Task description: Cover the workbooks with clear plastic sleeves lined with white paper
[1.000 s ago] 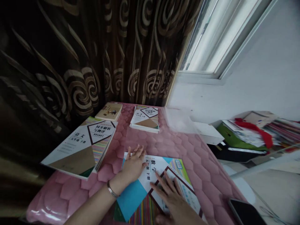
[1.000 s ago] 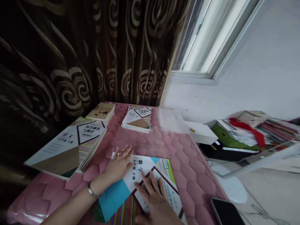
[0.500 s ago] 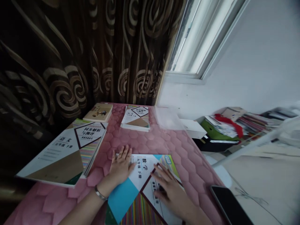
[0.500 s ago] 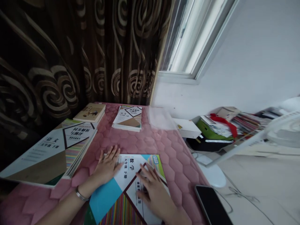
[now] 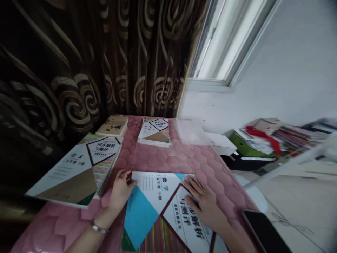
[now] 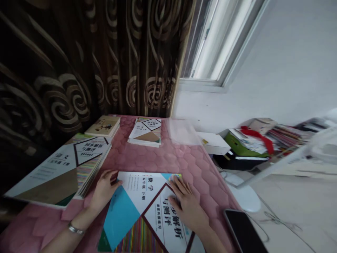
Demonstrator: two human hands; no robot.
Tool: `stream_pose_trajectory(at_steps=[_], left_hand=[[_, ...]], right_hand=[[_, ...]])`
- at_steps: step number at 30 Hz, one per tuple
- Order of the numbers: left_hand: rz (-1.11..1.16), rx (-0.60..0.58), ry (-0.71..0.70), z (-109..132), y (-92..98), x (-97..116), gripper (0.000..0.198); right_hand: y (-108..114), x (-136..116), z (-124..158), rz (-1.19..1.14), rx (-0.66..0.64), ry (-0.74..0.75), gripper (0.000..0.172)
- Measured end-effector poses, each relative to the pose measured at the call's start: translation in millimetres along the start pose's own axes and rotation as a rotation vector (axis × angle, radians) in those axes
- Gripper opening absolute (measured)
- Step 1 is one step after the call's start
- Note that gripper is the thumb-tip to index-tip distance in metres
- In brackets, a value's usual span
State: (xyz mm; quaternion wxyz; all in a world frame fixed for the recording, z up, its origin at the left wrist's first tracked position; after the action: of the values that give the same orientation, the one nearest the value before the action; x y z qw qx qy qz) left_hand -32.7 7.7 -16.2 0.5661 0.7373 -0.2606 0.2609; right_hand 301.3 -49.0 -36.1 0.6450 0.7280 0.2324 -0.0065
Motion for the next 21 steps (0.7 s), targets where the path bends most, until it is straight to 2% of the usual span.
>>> stream_pose_trajectory(at_steps=[6, 10, 17, 21], left_hand=[[0.171, -0.001, 0.08, 1, 2.2, -1, 0.027], [0.191, -0.01, 0.098, 2, 1.3, -1, 0.025], [0.208, -0.019, 0.103, 0, 1.6, -5, 0.029], [0.199, -0.025, 0.089, 0, -0.2, -7, 0.031]], right_hand=[[-8, 0, 0, -0.059, -0.016, -0.02, 0.057], [-4, -5, 0, -0.057, -0.013, -0.016, 0.056], [-3, -13, -3, -0.064, -0.103, -0.025, 0.057], [-1, -12, 0, -0.107, -0.081, -0.007, 0.054]])
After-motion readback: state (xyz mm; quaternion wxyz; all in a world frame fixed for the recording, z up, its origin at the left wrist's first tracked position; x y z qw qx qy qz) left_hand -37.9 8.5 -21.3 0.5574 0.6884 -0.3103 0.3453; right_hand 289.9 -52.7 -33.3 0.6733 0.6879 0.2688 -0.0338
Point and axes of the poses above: each hand's wrist, its own z-axis away from the middle knuckle, its own y-axis out of the back of the hand, x = y × z, the point moved 9 cm from there along -z, towards the middle knuckle
